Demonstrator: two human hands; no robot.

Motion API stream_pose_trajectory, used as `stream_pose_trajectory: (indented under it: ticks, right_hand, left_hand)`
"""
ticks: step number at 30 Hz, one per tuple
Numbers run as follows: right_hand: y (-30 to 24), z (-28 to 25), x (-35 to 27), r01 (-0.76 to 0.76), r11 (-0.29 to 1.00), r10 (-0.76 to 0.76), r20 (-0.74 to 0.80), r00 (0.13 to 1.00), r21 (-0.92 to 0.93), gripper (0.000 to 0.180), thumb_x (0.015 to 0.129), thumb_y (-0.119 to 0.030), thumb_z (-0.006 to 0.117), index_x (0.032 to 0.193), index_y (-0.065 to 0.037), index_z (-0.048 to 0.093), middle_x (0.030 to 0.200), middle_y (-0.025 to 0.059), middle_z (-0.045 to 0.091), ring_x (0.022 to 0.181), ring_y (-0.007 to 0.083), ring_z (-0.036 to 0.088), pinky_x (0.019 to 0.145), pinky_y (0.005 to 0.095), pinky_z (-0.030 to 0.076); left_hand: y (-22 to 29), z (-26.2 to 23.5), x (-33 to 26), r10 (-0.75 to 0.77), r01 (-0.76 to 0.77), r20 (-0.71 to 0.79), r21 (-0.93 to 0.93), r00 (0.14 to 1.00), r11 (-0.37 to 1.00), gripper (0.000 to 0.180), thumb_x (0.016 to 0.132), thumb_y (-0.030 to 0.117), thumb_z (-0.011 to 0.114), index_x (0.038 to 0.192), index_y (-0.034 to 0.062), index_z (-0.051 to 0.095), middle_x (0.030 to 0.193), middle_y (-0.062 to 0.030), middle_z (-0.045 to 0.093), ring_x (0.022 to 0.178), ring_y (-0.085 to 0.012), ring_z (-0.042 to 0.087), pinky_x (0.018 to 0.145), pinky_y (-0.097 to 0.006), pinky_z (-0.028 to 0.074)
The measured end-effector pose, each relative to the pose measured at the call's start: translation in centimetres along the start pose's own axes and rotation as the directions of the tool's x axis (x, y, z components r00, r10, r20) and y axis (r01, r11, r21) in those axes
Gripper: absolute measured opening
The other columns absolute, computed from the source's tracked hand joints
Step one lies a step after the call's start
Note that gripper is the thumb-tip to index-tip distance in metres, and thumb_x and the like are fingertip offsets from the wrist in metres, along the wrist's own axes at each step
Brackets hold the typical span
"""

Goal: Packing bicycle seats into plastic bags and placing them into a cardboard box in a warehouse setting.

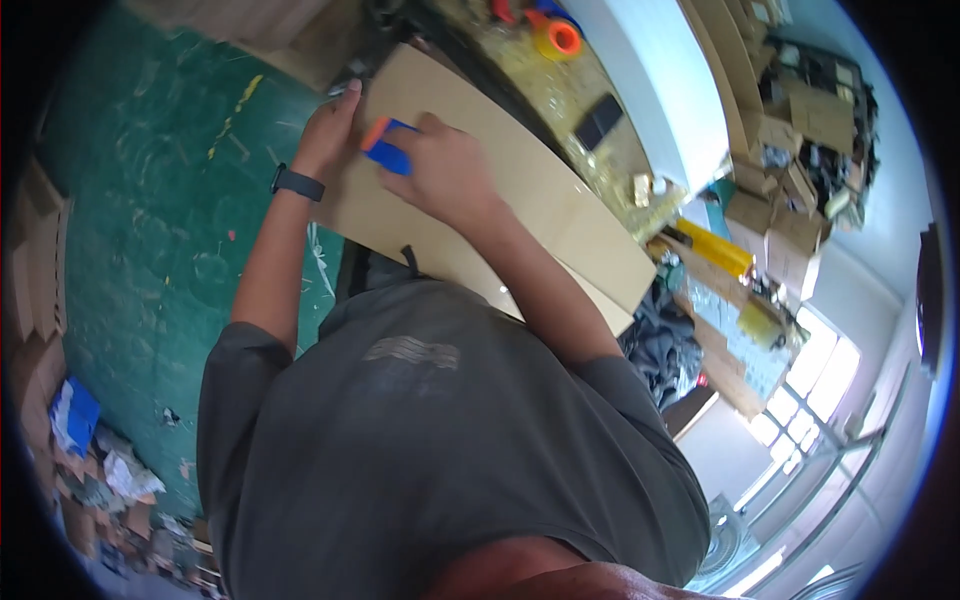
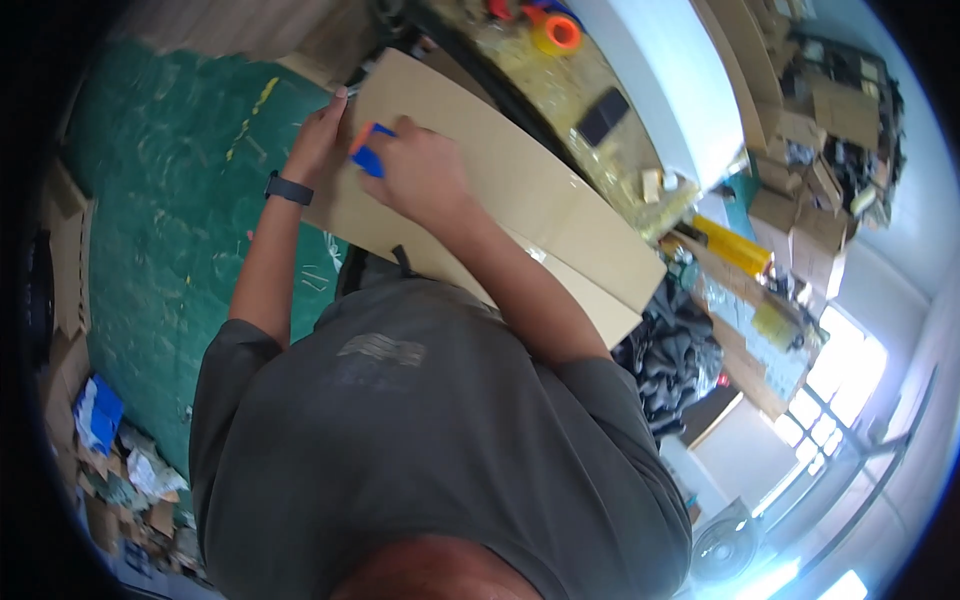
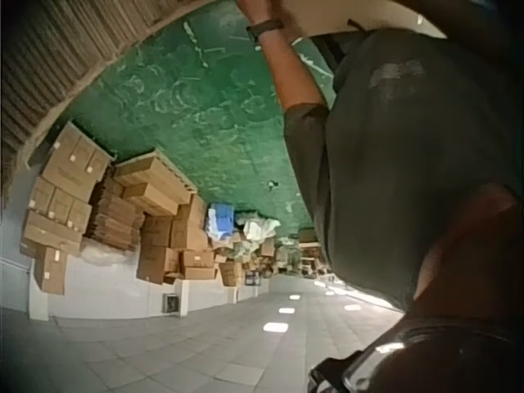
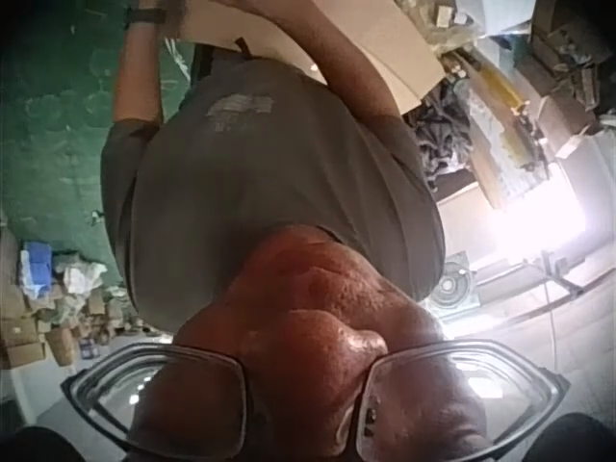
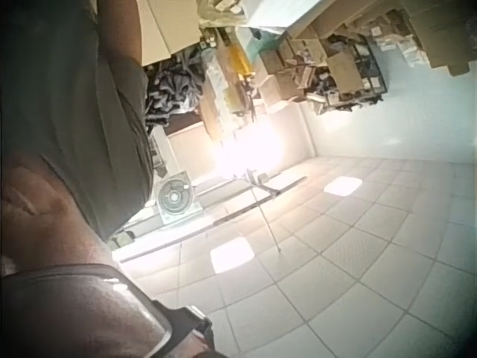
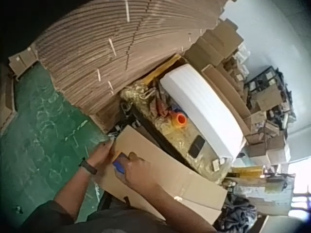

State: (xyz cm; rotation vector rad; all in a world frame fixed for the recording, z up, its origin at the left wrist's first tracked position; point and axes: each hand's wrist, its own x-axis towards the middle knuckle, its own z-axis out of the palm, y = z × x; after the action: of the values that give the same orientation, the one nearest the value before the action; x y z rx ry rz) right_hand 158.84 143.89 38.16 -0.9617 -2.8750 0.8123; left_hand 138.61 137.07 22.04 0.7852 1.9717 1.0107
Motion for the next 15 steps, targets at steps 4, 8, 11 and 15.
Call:
stream_pose_trajectory:
  ticks: [4,8,11,15]
  right_hand:
    - [3.3,0.6,-3.7,0.017,0.999,-0.015,-0.056,0.998,0.049,0.044,0.081,-0.031,0.080,0.123,-0.019,0.075,0.099,0.0152,0.066,0.088,0.0373,0.071,0.078,0.0472,0.059]
    - [10.5,-2.8,-14.8,0.073,0.984,-0.052,-0.126,0.991,0.163,0.048,0.081,-0.027,0.081,0.128,-0.020,0.072,0.098,0.0136,0.063,0.086,0.0349,0.067,0.078,0.0457,0.058]
    - [16.2,-8.6,-26.7,-0.079,0.991,0.079,0.009,0.997,0.106,0.047,0.081,-0.025,0.081,0.127,-0.019,0.074,0.087,0.0108,0.062,0.078,0.0326,0.067,0.072,0.0440,0.057]
    - [24.9,-12.4,-39.2,-0.233,0.971,0.239,0.145,0.960,-0.060,0.043,0.081,-0.020,0.080,0.123,-0.018,0.076,0.086,0.0094,0.063,0.076,0.0316,0.070,0.070,0.0420,0.058]
  left_hand:
    - [1.8,2.6,0.3,-0.147,0.111,0.069,0.369,0.987,0.923,0.094,0.101,0.078,0.026,0.112,-0.0022,0.074,0.114,-0.0320,0.070,0.110,-0.0523,0.064,0.092,-0.055,0.050]
    - [3.1,4.4,0.3,-0.058,0.126,-0.139,0.548,0.989,0.827,0.096,0.102,0.077,0.021,0.115,-0.0026,0.074,0.115,-0.0326,0.070,0.113,-0.0542,0.062,0.095,-0.058,0.050]
    - [0.5,2.4,0.7,0.011,0.107,-0.188,0.604,0.982,0.790,0.098,0.101,0.079,0.023,0.124,-0.0035,0.071,0.125,-0.0334,0.067,0.118,-0.0532,0.060,0.100,-0.056,0.048]
    - [-0.2,2.5,2.0,0.092,0.071,-0.208,0.661,0.974,0.747,0.087,0.105,0.072,0.029,0.128,-0.0025,0.069,0.126,-0.0319,0.067,0.120,-0.0534,0.060,0.102,-0.054,0.048]
